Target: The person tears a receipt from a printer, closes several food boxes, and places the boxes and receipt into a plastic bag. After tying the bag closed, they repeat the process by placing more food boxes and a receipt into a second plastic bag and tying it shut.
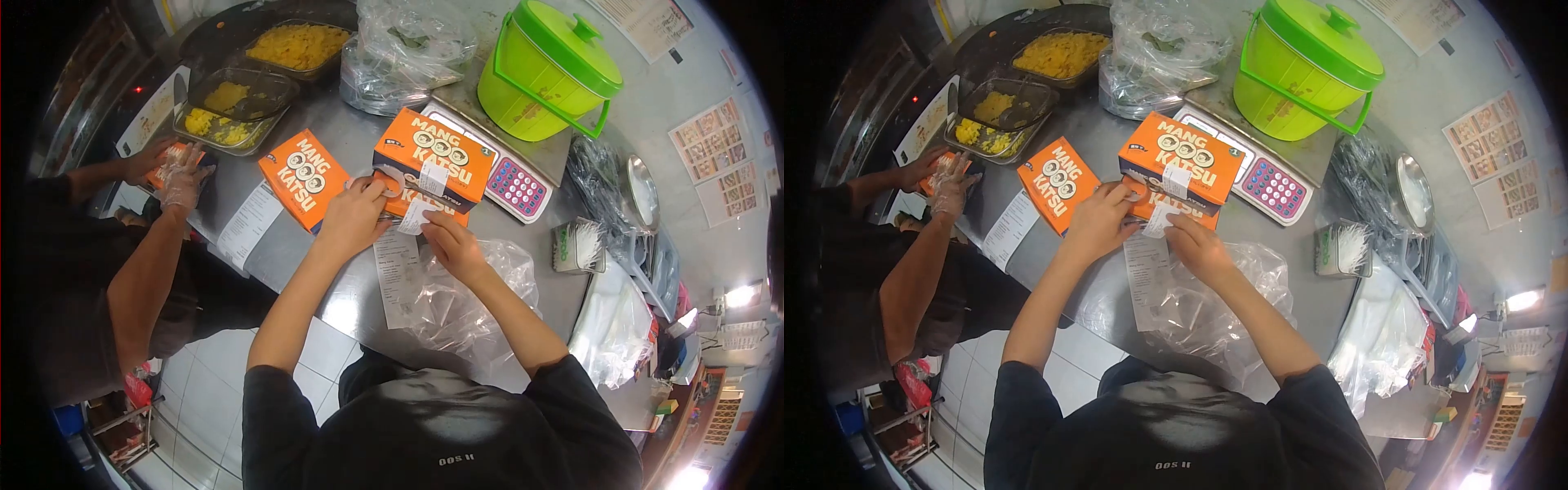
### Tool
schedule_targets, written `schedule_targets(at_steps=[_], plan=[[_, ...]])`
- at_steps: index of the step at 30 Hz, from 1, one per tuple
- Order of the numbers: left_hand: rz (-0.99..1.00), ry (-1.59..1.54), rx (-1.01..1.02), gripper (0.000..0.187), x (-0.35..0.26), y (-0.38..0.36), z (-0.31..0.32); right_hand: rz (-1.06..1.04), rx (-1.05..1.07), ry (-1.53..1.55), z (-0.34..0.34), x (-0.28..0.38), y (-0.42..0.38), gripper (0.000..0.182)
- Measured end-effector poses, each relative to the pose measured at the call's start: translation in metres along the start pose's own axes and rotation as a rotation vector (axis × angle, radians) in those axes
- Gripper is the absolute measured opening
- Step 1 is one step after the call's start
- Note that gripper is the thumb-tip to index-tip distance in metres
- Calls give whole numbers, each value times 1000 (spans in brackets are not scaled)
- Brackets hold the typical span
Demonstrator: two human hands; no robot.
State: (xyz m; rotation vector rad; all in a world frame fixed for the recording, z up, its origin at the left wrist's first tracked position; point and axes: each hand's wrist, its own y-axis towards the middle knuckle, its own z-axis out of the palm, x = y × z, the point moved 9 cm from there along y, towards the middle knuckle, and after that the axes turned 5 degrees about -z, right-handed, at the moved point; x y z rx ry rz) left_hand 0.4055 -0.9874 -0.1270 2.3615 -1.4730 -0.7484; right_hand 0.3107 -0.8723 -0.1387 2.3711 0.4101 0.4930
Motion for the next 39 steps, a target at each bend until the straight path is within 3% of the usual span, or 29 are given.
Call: schedule_targets(at_steps=[12, 15, 27, 31, 34, 37, 39], plan=[[35, 68, -156, 8, 6, -4, 13, -432, 327, -406, 25, 20, 11, 24], [17, 48, -143, 9, 7, -3, 11, -427, 343, -498, 21, 14, 10, 27], [7, 27, -126, 13, 10, -8, 12, -312, 327, -363, 7, 12, 7, 29], [-14, -5, -119, 17, 9, -8, 11, -280, 233, -438, 16, 15, 19, 26], [-51, -82, -66, 18, 9, -6, 6, -185, 232, -428, 25, 7, 26, 23], [-39, -206, -187, 16, 4, -11, -20, -154, 271, -443, 40, -4, 20, 22], [-226, -456, -180, 22, 15, -29, -27, -113, 271, -453, 39, -2, 20, 22]])
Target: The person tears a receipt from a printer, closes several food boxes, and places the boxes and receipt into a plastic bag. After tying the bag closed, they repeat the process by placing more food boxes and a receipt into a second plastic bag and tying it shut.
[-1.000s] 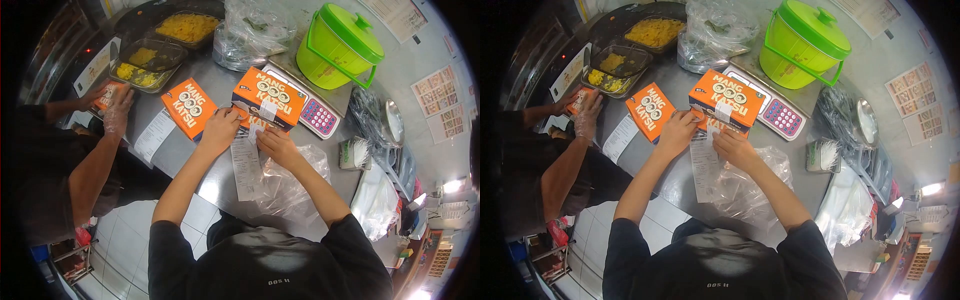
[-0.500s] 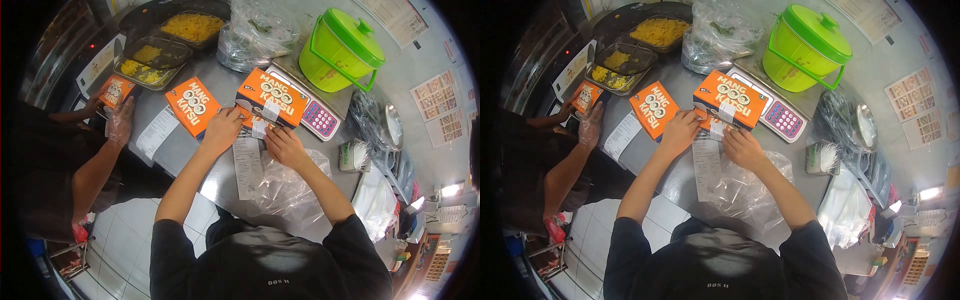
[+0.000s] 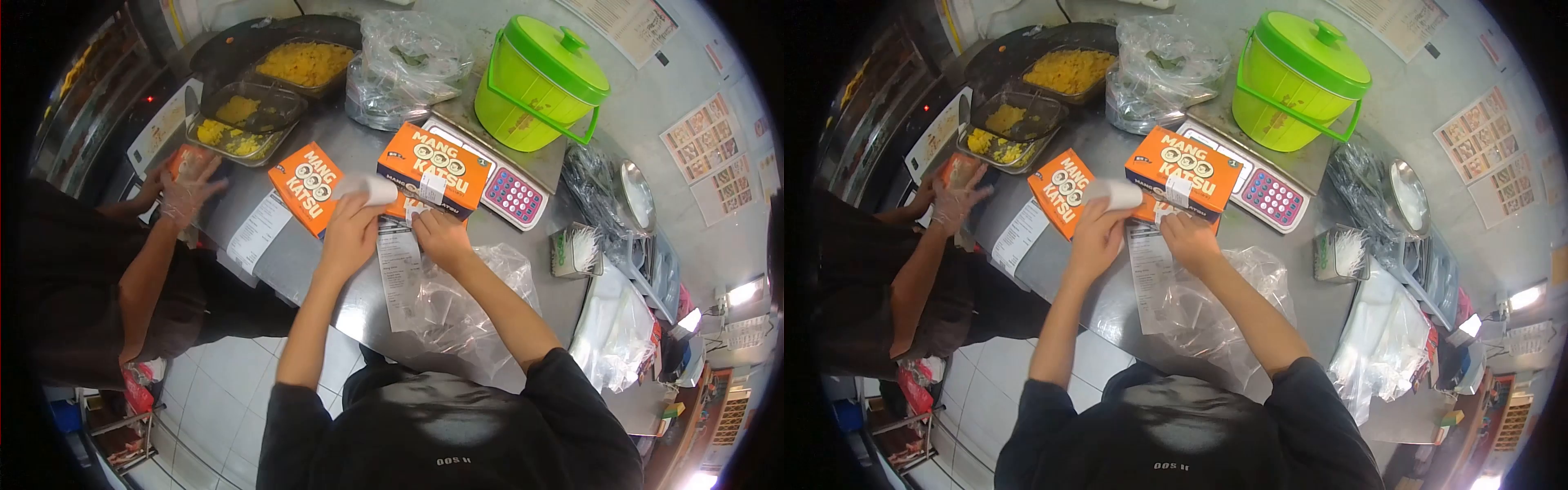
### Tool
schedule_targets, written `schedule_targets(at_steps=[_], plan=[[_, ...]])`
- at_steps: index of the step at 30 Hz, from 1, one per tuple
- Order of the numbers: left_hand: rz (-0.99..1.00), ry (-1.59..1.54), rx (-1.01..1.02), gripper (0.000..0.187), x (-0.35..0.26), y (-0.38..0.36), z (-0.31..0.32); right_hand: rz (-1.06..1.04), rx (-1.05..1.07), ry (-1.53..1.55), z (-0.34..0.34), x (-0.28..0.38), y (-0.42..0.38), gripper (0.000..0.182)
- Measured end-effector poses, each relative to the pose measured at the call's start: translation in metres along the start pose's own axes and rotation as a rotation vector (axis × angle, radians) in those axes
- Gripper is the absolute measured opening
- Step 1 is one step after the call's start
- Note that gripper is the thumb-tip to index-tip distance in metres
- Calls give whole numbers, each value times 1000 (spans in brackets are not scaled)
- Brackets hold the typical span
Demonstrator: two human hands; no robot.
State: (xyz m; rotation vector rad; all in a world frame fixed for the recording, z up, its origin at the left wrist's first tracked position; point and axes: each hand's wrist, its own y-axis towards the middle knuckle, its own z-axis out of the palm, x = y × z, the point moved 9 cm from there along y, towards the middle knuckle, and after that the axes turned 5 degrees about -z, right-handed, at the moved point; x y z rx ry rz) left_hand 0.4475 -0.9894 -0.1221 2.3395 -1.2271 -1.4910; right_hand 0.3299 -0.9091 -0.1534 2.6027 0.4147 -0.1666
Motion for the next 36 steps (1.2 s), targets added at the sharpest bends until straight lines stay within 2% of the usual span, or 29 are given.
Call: schedule_targets(at_steps=[3, 6, 7, 8, 9, 11, 14, 15, 16, 17, 19, 23, 24, 27, 28, 31, 32, 34, 35, 36], plan=[[-210, -360, -45, 36, -6, -31, -15, 177, -64, 225, -24, -5, 6, 20], [-263, -633, -62, 54, -27, -53, -10, 522, -73, 889, -38, -10, -8, 18], [-264, -712, -58, 60, -35, -55, -5, 576, -114, 1097, -44, -8, -11, 19], [-227, -639, 26, 69, -46, -55, 2, 632, -158, 1310, -50, -3, -15, 19], [-217, -622, 90, 69, -53, -55, 11, 687, -209, 1523, -55, 2, -19, 19], [-193, -585, 227, 71, -67, -59, 36, 751, -287, 1472, -81, -10, -31, 19], [-336, -846, 290, 68, -81, -60, 48, 969, -430, 1303, -113, -61, -81, 19], [-395, -936, 318, 67, -87, -59, 53, 978, -471, 1336, -123, -81, -102, 24], [-355, -732, 297, 66, -75, -61, 53, 1016, -608, 1381, -138, -98, -112, 30], [-319, -512, 281, 67, -70, -65, 51, 1005, -626, 1382, -146, -116, -129, 37], [-208, -80, 241, 70, -68, -72, 49, 1094, -496, 1424, -139, -149, -168, 44], [-259, 133, 328, 76, -59, -99, 79, 1176, -374, 1547, -81, -170, -248, 51], [-303, 196, 341, 77, -56, -105, 85, 1209, -136, 1187, -83, -168, -256, 55], [-372, 288, 370, 71, -31, -120, 103, 949, 109, 296, -78, -162, -257, 54], [-394, 306, 378, 68, -21, -126, 106, 980, 254, 240, -65, -159, -263, 51], [-450, -36, 165, 54, -17, -128, 95, 850, 269, -22, -54, -150, -264, 45], [-365, 22, 29, 36, -48, -116, 77, 789, 89, -93, -66, -143, -261, 36], [-276, 77, 62, 28, -52, -116, 67, 817, -228, 138, -124, -120, -232, 24], [-234, 104, 80, 25, -55, -117, 63, 768, -316, 221, -152, -99, -215, 19], [-287, 33, 86, 22, -55, -118, 62, 712, -405, 302, -177, -80, -198, 14]])
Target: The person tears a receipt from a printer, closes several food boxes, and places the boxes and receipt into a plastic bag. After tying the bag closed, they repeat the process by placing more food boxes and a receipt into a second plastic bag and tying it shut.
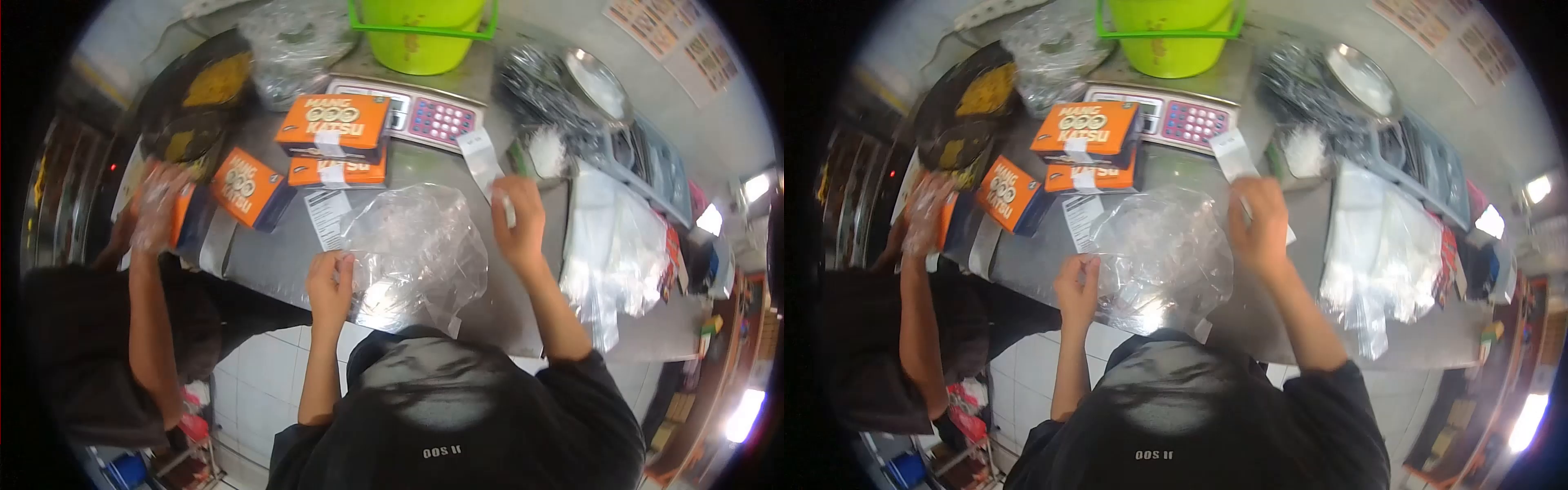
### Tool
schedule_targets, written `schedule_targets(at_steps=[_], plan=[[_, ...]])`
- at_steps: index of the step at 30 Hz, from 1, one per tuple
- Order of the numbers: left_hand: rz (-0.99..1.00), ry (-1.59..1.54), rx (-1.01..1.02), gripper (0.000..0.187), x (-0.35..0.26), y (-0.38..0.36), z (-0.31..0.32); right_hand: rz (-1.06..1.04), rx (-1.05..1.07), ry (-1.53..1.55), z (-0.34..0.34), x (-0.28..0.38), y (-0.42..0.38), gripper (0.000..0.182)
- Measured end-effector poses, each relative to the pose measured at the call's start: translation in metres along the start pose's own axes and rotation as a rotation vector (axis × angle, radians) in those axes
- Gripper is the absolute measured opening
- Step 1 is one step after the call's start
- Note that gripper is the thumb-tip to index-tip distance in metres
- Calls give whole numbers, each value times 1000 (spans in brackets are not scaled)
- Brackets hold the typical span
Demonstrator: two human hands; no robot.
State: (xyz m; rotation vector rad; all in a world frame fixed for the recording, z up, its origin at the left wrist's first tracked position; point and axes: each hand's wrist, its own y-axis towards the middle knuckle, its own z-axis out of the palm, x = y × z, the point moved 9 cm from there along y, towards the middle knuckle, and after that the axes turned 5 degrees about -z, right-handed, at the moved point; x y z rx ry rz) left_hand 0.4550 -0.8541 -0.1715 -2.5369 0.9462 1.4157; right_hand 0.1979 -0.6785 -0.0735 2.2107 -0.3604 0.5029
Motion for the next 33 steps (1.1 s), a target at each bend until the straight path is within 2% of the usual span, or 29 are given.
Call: schedule_targets(at_steps=[2, 5, 6, 8, 9, 10, 11, 13, 14, 17, 18, 21, 23, 24, 27, 28, 30, 33], plan=[[-89, -138, 35, 17, -5, -4, 3, -97, 359, 439, 28, 61, 1, 17], [-250, -407, 162, 15, -5, -14, 28, -362, 320, 319, 72, 109, 43, 32], [-261, -471, 126, 14, -9, -17, 31, -422, 271, 251, 94, 111, 67, 40], [-263, -605, 64, 14, -14, -26, 34, -386, 314, 177, 153, 97, 108, 69], [-270, -574, 72, 13, -6, -31, 37, -383, 380, 47, 188, 84, 123, 83], [62, -368, 81, 22, -28, -26, 25, -375, 445, -85, 218, 73, 136, 96], [389, -161, 88, 32, -48, -28, 18, -320, 591, -140, 240, 66, 147, 99], [447, -97, 174, 48, -47, -25, 19, -183, 905, -258, 271, 45, 149, 104], [460, -73, 217, 57, -48, -31, 24, -165, 893, -244, 274, 42, 155, 104], [3, -143, 307, 65, -51, -17, 17, -132, 887, -186, 264, 43, 150, 102], [-68, -136, 307, 74, -48, -13, 18, -150, 877, -162, 243, 54, 151, 101], [191, -123, 118, 69, -39, -1, 24, -278, 734, 33, 165, 101, 146, 99], [-464, -570, 494, 64, 15, -1, 66, -391, 643, 445, 112, 141, 124, 100], [-689, -780, 578, 60, 24, -8, 77, -411, 630, 493, 97, 149, 104, 102], [-730, -1186, 455, 48, 6, 4, 65, -431, 551, 661, 70, 157, 43, 104], [-719, -1231, 410, 45, -1, 7, 59, -393, 571, 672, 75, 148, 21, 104], [-689, -1250, 293, 39, -6, 13, 55, -310, 603, 698, 88, 123, -19, 105], [-623, -1136, 183, 36, 14, 21, 59, -298, 768, 439, 97, 87, -49, 105]])
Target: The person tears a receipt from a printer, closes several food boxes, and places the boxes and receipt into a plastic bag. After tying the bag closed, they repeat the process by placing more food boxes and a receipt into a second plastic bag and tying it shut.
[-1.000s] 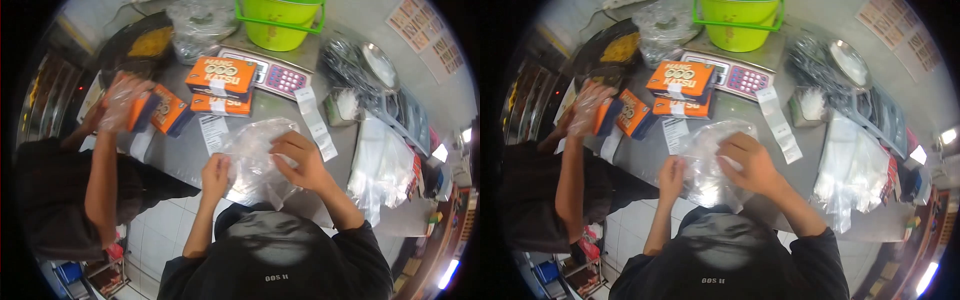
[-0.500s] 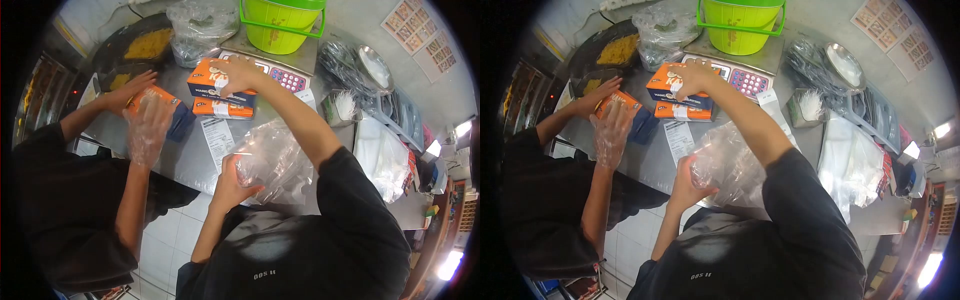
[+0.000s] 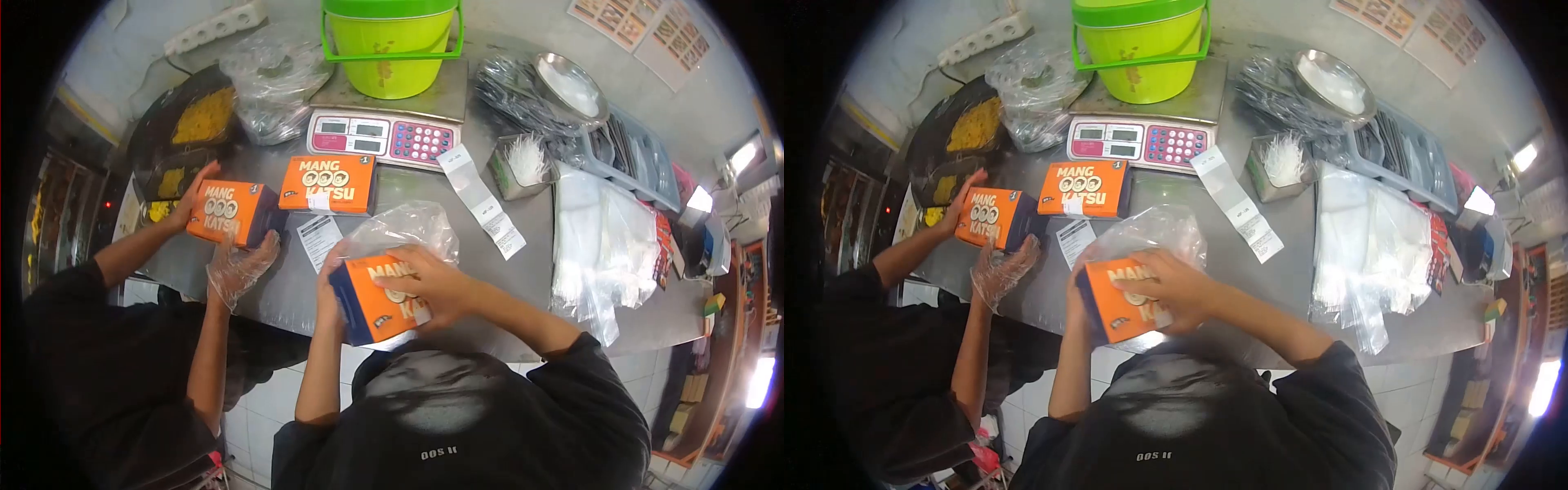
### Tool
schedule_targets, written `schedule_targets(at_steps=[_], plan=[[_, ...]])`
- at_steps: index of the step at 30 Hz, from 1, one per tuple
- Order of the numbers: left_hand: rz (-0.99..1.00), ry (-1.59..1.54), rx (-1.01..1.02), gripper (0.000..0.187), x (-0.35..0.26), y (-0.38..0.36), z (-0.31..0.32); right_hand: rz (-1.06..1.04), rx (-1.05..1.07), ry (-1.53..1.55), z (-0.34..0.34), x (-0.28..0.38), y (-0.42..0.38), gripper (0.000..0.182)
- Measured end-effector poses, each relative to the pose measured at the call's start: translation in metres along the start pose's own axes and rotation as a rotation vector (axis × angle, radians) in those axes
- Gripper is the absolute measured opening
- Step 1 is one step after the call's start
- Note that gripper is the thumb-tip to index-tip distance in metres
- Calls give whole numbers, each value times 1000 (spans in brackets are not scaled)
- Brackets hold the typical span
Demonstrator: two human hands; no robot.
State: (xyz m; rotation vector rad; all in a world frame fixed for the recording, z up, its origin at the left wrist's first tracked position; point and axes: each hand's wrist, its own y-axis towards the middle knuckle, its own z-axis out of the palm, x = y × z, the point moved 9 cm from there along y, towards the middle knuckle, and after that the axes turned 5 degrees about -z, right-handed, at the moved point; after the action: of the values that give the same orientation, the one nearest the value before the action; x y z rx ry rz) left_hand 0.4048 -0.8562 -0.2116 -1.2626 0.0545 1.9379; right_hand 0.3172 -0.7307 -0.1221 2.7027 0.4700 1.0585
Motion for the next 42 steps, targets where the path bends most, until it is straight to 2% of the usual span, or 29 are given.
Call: schedule_targets(at_steps=[4, 6, 8, 9, 12, 13, 16, 17, 20, 22, 24, 25, 27, 28, 29, 30, 31, 32, 33, 35, 37, 39, 41, 42], plan=[[136, 515, -116, 33, -26, -2, -26, 62, 14, -242, -24, 2, -17, 101], [561, 869, -80, 28, -76, -40, 22, 153, -71, -296, -39, 3, -20, 94], [748, 1039, -30, 28, -86, -61, 58, 225, -159, -443, -61, 11, -21, 84], [824, 1122, -21, 25, -86, -67, 67, 260, -130, -458, -63, 11, -23, 83], [1185, 1268, -141, 24, -104, -78, 80, 275, -89, -430, -45, 6, -33, 95], [910, 903, -107, 24, -97, -62, 67, 279, -72, -438, -42, 8, -35, 93], [648, 840, 58, 25, -71, -82, 95, 447, -255, -322, -62, -15, -49, 96], [539, 852, 33, 23, -56, -81, 89, 537, -241, -387, -67, -16, -54, 98], [706, 854, 103, 21, -49, -82, 112, 459, -387, -350, -83, -13, -52, 84], [556, 936, 468, 23, -14, -98, 143, 422, -441, -559, -80, -5, -48, 79], [750, 862, 822, 26, -28, -149, 209, 343, -392, -736, -69, 10, -33, 76], [854, 873, 869, 26, -43, -170, 217, 384, -306, -544, -69, 18, -33, 60], [1130, 900, 965, 27, -77, -192, 230, 435, -403, -17, -59, -3, -58, 70], [1123, 673, 961, 35, -102, -168, 204, 410, -398, 91, -65, -6, -61, 74], [1017, 548, 767, 46, -109, -133, 168, 388, -392, 200, -72, -9, -65, 77], [907, 394, 587, 57, -113, -100, 128, 340, -344, 176, -82, 5, -61, 80], [702, 303, 459, 62, -87, -70, 104, 293, -301, 155, -90, 21, -55, 82], [505, 175, 327, 67, -58, -43, 77, 340, -232, 155, -94, 29, -48, 84], [299, 7, 410, 62, -16, -24, 79, 385, -158, 150, -99, 37, -40, 85], [253, 93, 423, 55, 36, -18, 85, 391, -76, 89, -94, 38, -37, 86], [232, 438, 331, 50, 84, -12, 77, 306, -84, -37, -86, 31, -43, 87], [-319, -336, 454, 49, 132, -33, 88, 423, -141, 2, -75, 18, -54, 86], [-242, -323, 380, 49, 77, -68, 128, 491, -180, -37, -74, 11, -48, 82], [-43, -154, 397, 48, 60, -71, 132, 506, -186, -94, -75, 12, -39, 79]])
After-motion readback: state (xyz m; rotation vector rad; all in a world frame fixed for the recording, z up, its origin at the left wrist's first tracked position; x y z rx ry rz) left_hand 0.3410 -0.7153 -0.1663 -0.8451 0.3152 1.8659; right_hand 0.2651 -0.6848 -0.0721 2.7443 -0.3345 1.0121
